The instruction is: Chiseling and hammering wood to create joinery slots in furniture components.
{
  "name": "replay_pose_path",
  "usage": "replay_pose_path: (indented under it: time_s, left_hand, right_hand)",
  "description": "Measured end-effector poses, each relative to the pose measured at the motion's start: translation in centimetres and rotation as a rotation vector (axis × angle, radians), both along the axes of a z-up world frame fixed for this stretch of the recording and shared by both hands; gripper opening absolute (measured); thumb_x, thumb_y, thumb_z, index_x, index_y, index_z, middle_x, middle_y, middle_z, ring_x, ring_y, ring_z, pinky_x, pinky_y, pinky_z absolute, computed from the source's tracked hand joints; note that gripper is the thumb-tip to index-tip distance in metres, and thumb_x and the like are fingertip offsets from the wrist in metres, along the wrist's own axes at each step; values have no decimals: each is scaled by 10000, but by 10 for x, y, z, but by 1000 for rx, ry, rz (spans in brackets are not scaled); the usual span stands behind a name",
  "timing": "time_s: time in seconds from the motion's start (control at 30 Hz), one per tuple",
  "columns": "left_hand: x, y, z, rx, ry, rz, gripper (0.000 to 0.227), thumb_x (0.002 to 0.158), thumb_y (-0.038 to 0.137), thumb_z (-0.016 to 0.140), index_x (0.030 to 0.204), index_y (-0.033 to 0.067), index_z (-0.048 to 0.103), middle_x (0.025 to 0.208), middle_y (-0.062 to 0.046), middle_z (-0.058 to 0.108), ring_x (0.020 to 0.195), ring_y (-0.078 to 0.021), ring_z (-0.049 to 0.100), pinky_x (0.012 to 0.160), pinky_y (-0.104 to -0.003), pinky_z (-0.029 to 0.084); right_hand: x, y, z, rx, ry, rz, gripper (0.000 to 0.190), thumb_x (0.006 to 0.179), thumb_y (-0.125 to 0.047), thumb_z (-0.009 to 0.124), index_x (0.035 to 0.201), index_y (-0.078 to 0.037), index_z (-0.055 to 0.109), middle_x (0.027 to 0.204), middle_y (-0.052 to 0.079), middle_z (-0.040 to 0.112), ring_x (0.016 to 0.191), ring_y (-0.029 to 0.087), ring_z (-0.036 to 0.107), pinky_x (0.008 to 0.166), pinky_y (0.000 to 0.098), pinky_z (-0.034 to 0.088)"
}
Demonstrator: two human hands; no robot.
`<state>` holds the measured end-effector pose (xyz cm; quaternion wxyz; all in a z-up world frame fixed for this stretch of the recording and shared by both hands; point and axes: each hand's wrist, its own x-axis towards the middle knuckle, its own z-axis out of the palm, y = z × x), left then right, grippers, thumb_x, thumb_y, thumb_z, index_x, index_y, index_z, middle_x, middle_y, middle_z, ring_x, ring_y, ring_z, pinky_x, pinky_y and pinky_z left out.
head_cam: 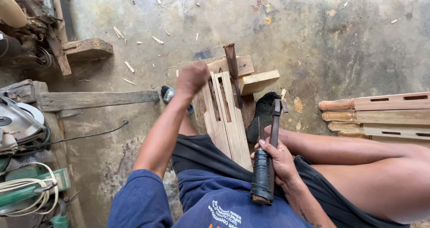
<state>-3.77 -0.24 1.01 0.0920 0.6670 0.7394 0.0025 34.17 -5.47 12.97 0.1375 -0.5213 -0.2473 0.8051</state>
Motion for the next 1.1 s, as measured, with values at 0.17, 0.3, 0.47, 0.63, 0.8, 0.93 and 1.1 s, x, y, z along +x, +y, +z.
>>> replay_pose_path:
  time_s: [0.17,0.3,0.47,0.63,0.8,0.93,1.1]
  left_hand:
    - [-17,-15,44,462,-373,774,585,938,423,630,1341,7,544,1292,-169,502,1118,-285,587,920,-432,529]
    - [29,-28,45,-186,-229,201,559,883,683,623,1205,231,683,1491,-146,406,1399,-341,397,1197,-561,269]
    - [36,-49,26,-70,-160,139,1027,563,904,694,1322,212,680,1554,-129,320,1410,-391,292,1165,-556,239]
    - [29,-49,23,-209,-221,46,767,610,876,693,1134,320,762,1611,-81,247,1493,-371,163,1225,-553,119]
    - [38,-55,31,-192,-263,69,680,637,822,771,1078,304,765,1575,-82,237,1527,-361,89,1231,-562,6]
    - [41,-60,11,-159,-395,157,666,561,702,884,1072,292,762,1583,-75,231,1532,-349,93,1217,-567,-5]
    - [45,-49,35,-292,-395,216,544,571,610,934,953,262,764,1561,-62,241,1522,-381,92,1211,-575,-9]
  right_hand:
    - [-1,-2,-3,-4,41,-54,187,963,-210,650,950,-48,558,778,98,667,687,222,715,554,385,614]
    - [0,2,-8,20,-40,27,202,959,-236,637,965,-39,594,760,162,707,658,236,706,564,345,599]
    - [6,-9,-10,61,-2,-3,211,969,-213,659,933,-55,524,892,81,667,744,211,726,558,362,601]
    - [-2,-4,-7,-3,-1,-20,181,950,-213,652,954,-58,558,885,96,655,750,224,726,582,366,618]
    - [-1,-4,-10,24,-4,-8,177,937,-219,647,981,-59,586,875,95,653,749,219,724,595,353,622]
    - [2,-4,-11,43,-25,15,208,978,-238,639,973,-44,564,838,120,674,700,200,708,547,335,596]
    - [1,-3,-4,17,-78,49,210,975,-258,620,981,-50,594,770,159,707,599,197,674,503,317,580]
